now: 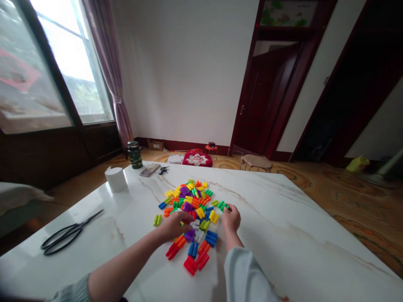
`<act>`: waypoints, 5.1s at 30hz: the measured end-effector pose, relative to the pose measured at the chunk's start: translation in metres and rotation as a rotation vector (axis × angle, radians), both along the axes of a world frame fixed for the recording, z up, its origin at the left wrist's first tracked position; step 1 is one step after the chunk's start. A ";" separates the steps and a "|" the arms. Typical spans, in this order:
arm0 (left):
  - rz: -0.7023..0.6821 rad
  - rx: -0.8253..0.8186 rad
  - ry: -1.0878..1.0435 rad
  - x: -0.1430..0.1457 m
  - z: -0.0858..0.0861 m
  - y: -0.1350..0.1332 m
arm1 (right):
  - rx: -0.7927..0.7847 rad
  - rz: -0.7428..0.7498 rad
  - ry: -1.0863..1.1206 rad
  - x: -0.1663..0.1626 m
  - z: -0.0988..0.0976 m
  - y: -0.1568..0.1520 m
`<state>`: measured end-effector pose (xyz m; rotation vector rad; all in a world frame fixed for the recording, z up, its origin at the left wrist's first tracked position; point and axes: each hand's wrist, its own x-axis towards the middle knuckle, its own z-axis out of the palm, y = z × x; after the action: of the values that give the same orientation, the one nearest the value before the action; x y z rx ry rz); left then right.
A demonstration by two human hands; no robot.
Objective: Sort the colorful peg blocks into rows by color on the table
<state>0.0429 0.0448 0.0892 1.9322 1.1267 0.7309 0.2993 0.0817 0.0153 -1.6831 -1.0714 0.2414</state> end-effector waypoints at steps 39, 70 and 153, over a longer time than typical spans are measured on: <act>-0.257 0.048 0.394 0.006 0.014 -0.013 | -0.157 0.360 -0.830 -0.001 0.023 0.095; 0.113 0.117 0.099 0.004 0.011 0.003 | -0.007 0.836 -0.046 -0.074 0.082 -0.017; 0.121 0.274 0.400 -0.007 0.023 -0.005 | -0.108 0.035 -0.165 0.010 0.006 0.009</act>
<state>0.0358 0.0399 0.1126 2.3281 1.4556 0.6005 0.3091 0.0903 0.0216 -1.8068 -1.2291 0.1884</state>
